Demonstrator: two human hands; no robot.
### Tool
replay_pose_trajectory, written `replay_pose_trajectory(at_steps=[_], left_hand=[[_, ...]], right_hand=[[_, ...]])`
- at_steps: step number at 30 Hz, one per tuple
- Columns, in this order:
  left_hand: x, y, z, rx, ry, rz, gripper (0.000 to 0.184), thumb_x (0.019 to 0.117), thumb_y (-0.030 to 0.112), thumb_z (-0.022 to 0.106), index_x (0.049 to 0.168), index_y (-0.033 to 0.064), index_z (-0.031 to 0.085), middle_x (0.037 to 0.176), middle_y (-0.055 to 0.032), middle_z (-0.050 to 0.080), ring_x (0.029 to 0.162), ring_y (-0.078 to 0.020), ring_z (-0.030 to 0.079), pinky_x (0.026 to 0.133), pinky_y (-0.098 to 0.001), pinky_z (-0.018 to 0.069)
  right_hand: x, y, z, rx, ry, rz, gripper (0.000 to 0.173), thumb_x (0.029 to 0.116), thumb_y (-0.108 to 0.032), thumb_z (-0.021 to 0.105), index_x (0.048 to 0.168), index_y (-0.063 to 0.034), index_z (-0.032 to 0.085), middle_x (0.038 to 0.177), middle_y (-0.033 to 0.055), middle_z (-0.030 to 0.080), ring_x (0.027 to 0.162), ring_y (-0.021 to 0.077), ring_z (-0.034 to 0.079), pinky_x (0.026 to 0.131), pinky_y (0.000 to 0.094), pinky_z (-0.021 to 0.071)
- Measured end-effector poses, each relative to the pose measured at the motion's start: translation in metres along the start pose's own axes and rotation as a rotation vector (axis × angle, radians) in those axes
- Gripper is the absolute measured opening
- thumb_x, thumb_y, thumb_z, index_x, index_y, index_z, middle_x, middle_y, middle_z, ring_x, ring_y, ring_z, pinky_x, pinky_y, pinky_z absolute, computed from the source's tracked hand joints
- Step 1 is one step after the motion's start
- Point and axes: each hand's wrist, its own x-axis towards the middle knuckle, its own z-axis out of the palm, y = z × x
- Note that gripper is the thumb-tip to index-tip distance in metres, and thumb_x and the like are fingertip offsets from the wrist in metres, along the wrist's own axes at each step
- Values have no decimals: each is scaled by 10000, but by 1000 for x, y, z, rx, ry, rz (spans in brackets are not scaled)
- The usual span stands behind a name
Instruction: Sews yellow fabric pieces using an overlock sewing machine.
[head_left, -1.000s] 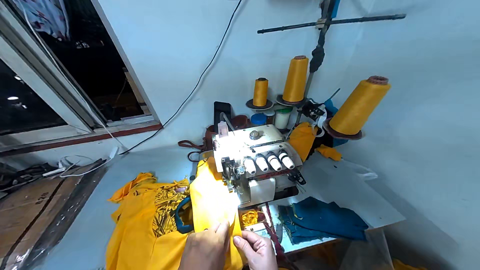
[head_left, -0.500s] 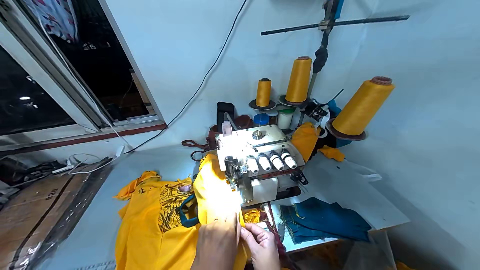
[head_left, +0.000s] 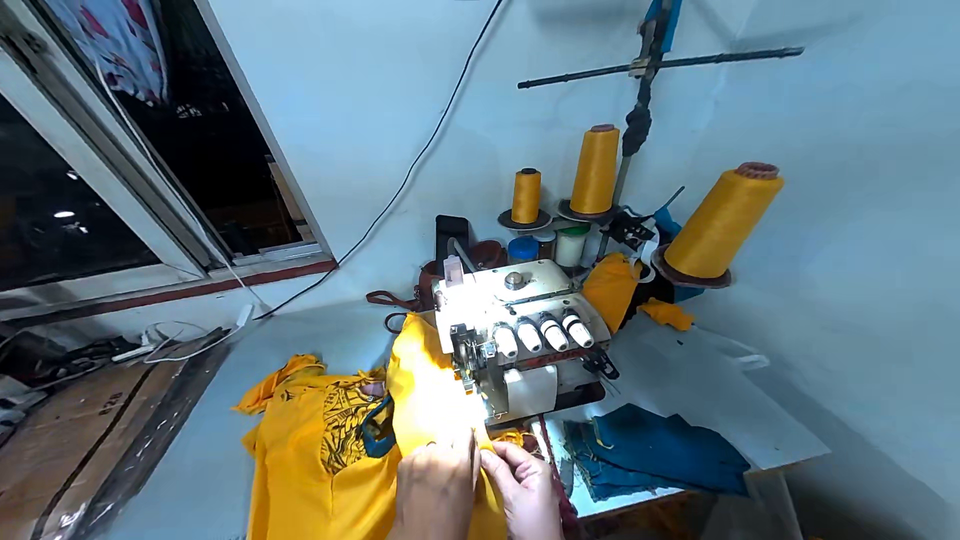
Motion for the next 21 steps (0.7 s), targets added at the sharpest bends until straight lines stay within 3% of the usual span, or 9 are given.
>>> replay_pose_trajectory(at_steps=[5, 7, 9, 10, 12, 15, 17, 20, 21], left_hand=[[-8, -7, -11, -126, -99, -35, 253, 771, 111, 699, 999, 48, 787, 705, -94, 698, 553, -274, 678, 478, -428, 533], [-13, -14, -10, -232, -59, -71, 235, 836, 129, 628, 988, 41, 783, 775, -92, 730, 612, -249, 705, 524, -417, 562], [-12, -21, -6, -347, 34, -146, 295, 980, 241, 556, 914, 62, 782, 762, -62, 725, 639, -186, 697, 574, -351, 572], [-8, -25, -3, -395, 67, -198, 351, 1007, 292, 541, 862, 68, 770, 743, -55, 705, 652, -167, 681, 600, -327, 565], [-1, -33, 6, -478, 74, -317, 372, 1004, 312, 536, 790, 78, 732, 717, -28, 668, 670, -118, 652, 632, -299, 545], [8, -44, 9, -594, 11, -415, 310, 982, 269, 532, 842, 112, 760, 811, 29, 723, 774, -10, 672, 716, -218, 546], [9, -46, 8, -634, -16, -412, 316, 986, 280, 525, 837, 127, 758, 811, 52, 716, 776, 21, 657, 713, -197, 533], [5, -44, -1, -592, -131, -352, 299, 956, 392, 591, 879, 162, 768, 785, 64, 710, 745, -28, 669, 680, -269, 544], [3, -43, -5, -580, -171, -298, 273, 939, 362, 614, 931, 138, 769, 811, 29, 725, 761, -84, 691, 697, -320, 564]], right_hand=[[3, -3, 0, -9, 11, 4, 121, 940, -35, 649, 976, -3, 760, 833, 27, 750, 751, 22, 695, 721, 205, 579], [-1, -4, 0, 12, 2, 20, 119, 940, -14, 639, 967, 6, 753, 830, 34, 747, 749, 24, 695, 720, 203, 583], [-3, -3, -1, 27, -9, 28, 124, 942, -4, 632, 974, 11, 751, 830, 40, 748, 743, 31, 698, 719, 207, 588], [-3, -1, 0, 33, -11, 32, 123, 944, -1, 630, 974, 11, 749, 823, 40, 746, 734, 32, 697, 710, 206, 587], [-2, 1, 1, 38, -7, 44, 119, 941, 2, 631, 967, 12, 747, 813, 35, 741, 719, 26, 688, 695, 196, 579], [-2, 0, 1, 42, -15, 52, 120, 947, -6, 627, 972, 13, 743, 813, 34, 736, 715, 24, 683, 690, 197, 577], [-3, -1, 0, 44, -18, 41, 122, 947, -8, 626, 973, 8, 744, 810, 29, 734, 703, 25, 677, 675, 198, 573], [-5, -1, -1, 49, -20, 49, 128, 952, -6, 616, 992, 11, 737, 807, 28, 732, 696, 30, 678, 667, 204, 574], [-6, -3, -1, 59, -21, 65, 127, 954, -1, 612, 1005, 14, 727, 803, 28, 732, 689, 33, 679, 663, 207, 577]])
